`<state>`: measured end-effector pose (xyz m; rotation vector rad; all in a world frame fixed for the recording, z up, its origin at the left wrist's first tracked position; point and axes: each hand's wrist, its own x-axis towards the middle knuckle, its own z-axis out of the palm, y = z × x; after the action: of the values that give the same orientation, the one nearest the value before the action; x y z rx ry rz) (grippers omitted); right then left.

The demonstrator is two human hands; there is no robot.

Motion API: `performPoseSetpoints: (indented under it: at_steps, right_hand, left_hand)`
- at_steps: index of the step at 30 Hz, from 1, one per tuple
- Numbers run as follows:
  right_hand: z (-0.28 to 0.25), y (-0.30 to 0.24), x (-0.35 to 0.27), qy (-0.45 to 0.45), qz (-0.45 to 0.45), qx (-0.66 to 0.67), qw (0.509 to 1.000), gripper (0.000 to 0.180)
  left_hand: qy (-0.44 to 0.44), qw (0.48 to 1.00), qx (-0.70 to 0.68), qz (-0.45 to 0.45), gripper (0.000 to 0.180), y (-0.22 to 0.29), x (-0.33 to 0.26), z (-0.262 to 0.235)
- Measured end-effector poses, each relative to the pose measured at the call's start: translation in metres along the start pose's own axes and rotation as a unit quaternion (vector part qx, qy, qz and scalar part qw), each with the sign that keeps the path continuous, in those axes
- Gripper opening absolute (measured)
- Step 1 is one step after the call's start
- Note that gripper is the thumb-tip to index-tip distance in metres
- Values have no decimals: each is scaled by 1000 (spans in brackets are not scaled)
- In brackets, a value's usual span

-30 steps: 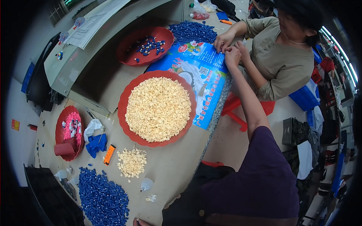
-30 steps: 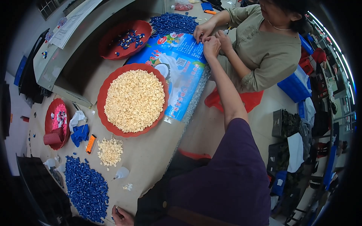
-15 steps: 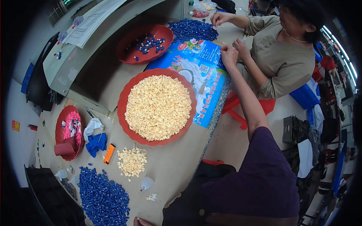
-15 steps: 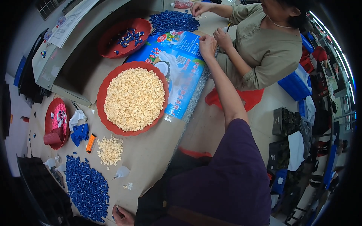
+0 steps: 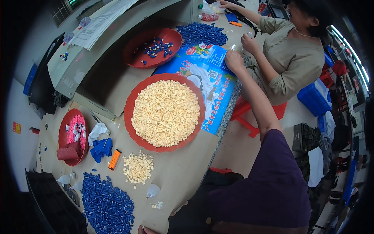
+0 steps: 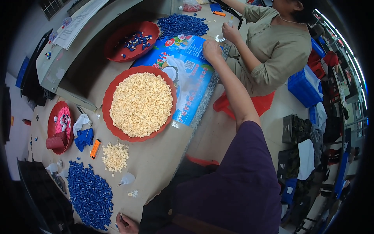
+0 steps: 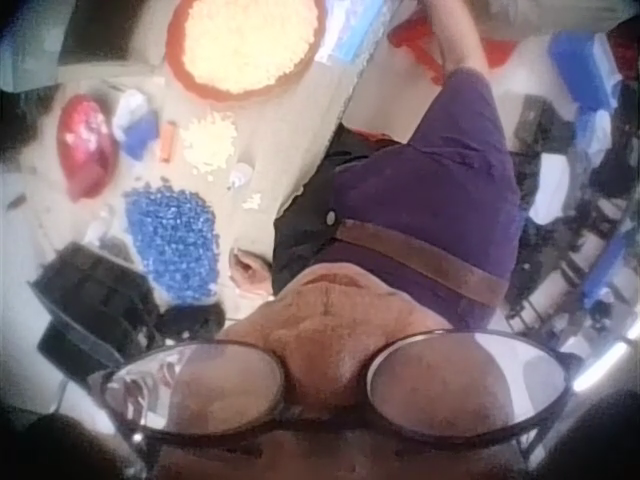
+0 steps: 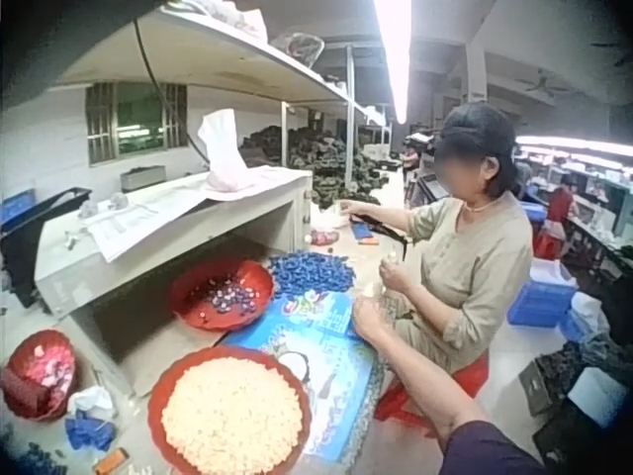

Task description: The person applies glue to small white components using a glue applicator, then attaches the glued components to blue curved plastic pieces by hand.

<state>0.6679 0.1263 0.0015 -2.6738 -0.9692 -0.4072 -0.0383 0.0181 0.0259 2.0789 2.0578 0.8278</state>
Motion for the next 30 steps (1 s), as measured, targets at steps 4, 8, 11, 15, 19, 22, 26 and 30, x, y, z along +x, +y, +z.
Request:
performPoseSetpoints:
  at_steps: [4,8,11,15,19,22,26,30]
  right_hand:
    - [18,-2,-3,82,-33,-5,996,18]
    - [20,-9,23,72,-44,38,996,17]
    - [29,-15,57,129,-88,141,978,18]
    - [28,-37,75,63,-78,112,989,12]
    - [16,-52,77,18,-150,1,988,17]
    - [17,-53,84,8,-221,-112,969,18]
    - [17,-59,91,-18,-224,-149,963,18]
    - [19,-52,91,-42,-209,-128,969,17]
  left_hand:
    - [12,999,-30,12,15,5,2,-1]
    - [-5,999,39,-15,15,4,1,-1]
    - [21,1000,2,7,16,4,1,0]
    - [10,998,68,0,20,18,5,-5]
    - [10,998,69,-8,18,18,6,-4]
    - [10,999,35,-13,18,12,6,-1]
    - [1,998,49,-30,18,15,6,-2]
    - [-6,999,36,-20,18,18,8,-6]
